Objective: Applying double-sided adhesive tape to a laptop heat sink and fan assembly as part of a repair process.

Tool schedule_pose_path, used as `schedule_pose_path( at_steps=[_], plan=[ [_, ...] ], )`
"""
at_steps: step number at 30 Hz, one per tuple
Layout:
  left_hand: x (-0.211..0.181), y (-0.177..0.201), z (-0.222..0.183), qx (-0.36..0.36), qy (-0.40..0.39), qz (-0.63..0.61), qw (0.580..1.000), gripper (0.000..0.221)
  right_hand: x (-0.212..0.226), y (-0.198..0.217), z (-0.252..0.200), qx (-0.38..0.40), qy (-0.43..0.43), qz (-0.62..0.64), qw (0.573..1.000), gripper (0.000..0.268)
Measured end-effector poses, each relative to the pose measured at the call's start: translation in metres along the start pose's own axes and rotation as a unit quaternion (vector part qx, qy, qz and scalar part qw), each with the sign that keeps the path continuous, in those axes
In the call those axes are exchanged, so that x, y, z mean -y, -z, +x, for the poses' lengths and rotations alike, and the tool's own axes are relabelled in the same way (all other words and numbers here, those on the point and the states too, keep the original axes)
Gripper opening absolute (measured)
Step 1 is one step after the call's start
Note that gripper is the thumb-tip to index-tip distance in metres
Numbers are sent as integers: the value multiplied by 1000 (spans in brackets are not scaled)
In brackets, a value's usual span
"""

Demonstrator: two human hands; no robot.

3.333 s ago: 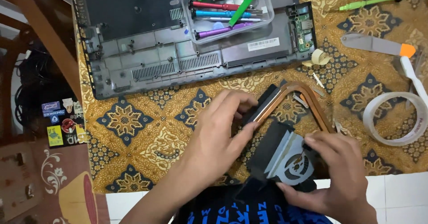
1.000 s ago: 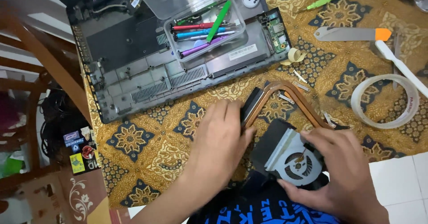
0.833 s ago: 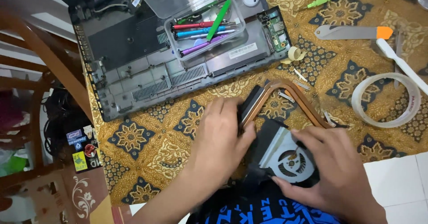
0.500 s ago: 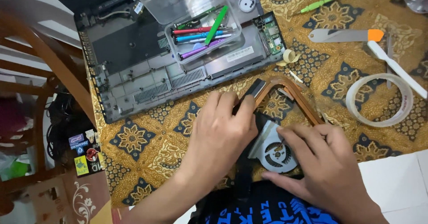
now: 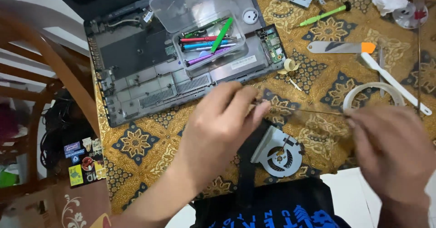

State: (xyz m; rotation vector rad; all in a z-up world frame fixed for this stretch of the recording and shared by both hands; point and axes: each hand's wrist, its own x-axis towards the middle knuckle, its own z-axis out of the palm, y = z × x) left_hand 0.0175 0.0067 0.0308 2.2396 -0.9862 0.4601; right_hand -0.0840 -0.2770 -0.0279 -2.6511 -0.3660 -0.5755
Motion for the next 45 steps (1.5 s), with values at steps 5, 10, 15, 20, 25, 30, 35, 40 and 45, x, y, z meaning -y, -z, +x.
schedule_pose_path(
  at_steps=[5,10,15,20,25,30,35,40,45],
  plan=[
    [8,39,22,21,83,-126,988,29,30,16,33,-3,-210,125,970,18],
    [20,70,4,59,388,-390,833,46,58,-1,68,26,-341,265,901,18],
    [29,70,-25,28,404,-392,826,46,74,-16,76,71,-379,272,882,17],
    [30,76,-35,37,397,-425,813,56,74,-25,67,52,-385,308,869,18],
    [28,80,-39,62,379,-470,795,98,75,-25,65,39,-400,330,854,20],
    [28,85,-44,59,353,-497,790,95,74,-27,64,54,-387,310,867,22],
    [30,86,-47,59,349,-496,793,95,70,-28,64,74,-391,315,862,25],
    [36,81,-50,29,368,-420,829,63,89,-19,81,79,-385,311,865,46],
    [47,82,-50,41,434,-362,824,46,98,-19,84,287,-473,237,799,19]
  ],
)
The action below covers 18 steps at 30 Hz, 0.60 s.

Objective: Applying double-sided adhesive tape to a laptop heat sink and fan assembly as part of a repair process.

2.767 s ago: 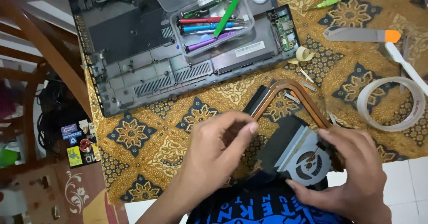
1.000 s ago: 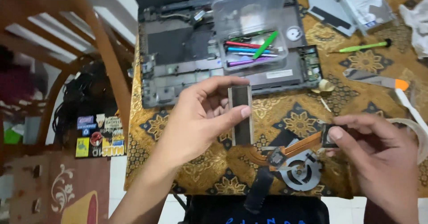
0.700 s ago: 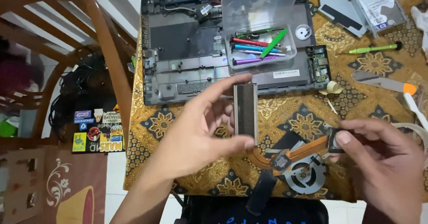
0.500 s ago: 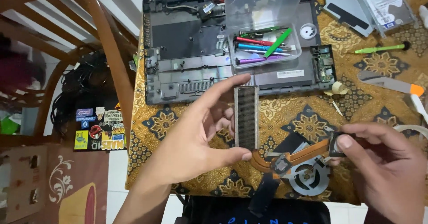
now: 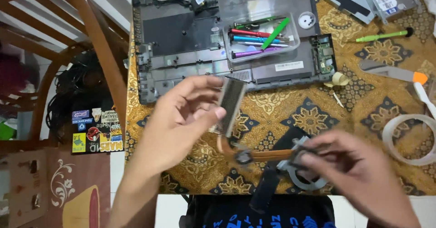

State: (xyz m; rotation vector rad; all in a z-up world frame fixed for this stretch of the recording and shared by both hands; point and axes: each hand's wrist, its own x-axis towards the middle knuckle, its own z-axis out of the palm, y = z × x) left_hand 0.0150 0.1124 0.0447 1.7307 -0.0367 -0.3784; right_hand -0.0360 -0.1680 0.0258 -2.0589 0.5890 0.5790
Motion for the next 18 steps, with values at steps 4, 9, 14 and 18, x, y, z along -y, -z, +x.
schedule_pose_path(
  at_steps=[4,9,14,18],
  plan=[
    [9,16,7,33,-1,73,997,39,4,-5,-11,62,-118,60,989,29],
    [13,23,8,-26,68,-87,994,40,-7,-9,-19,107,-128,155,974,50],
    [30,24,2,-23,57,-126,990,38,-31,-15,-13,105,-41,179,977,38],
    [42,26,-6,-54,26,-181,982,40,-41,-18,-7,133,63,190,971,31]
  ],
)
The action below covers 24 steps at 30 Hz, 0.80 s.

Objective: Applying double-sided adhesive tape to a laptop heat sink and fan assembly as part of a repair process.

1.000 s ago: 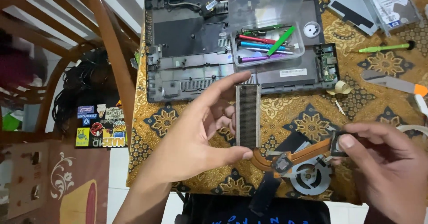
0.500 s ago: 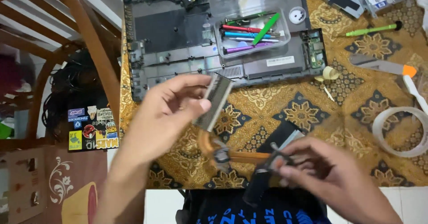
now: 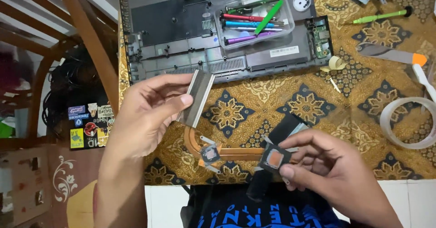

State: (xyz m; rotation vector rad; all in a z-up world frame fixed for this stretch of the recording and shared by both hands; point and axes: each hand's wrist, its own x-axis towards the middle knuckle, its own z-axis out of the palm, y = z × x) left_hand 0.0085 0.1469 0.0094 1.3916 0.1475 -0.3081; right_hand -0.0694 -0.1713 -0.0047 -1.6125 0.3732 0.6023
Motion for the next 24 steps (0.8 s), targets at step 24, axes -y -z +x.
schedule_pose_path(
  at_steps=[24],
  plan=[
    [48,45,-61,-256,0,103,961,53,-33,80,38,414,267,458,740,29]
  ],
)
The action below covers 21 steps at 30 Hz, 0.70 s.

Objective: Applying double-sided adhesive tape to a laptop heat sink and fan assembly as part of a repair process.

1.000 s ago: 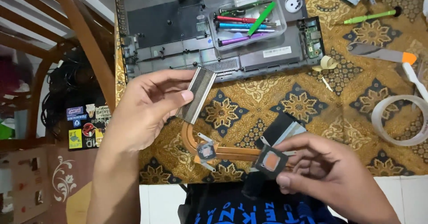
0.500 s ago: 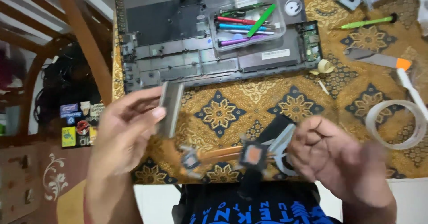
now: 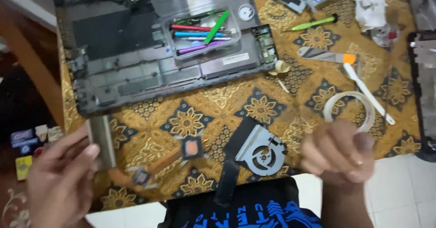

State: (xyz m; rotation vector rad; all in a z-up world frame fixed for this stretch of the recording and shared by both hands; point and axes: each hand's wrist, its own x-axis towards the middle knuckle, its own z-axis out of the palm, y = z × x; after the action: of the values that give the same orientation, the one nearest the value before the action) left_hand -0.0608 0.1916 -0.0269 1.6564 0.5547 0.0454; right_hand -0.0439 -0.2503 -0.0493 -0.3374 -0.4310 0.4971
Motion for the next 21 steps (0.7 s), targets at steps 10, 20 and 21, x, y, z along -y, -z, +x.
schedule_pose_path(
  at_steps=[10,20,21],
  plan=[
    [-11,-8,3,89,18,-13,996,48,53,28,-98,-356,95,-445,816,21],
    [-5,-12,8,33,39,28,998,50,60,34,-155,-484,137,-451,737,24],
    [-6,-10,8,45,42,15,998,52,55,24,-140,-472,139,-477,728,23]
  ],
)
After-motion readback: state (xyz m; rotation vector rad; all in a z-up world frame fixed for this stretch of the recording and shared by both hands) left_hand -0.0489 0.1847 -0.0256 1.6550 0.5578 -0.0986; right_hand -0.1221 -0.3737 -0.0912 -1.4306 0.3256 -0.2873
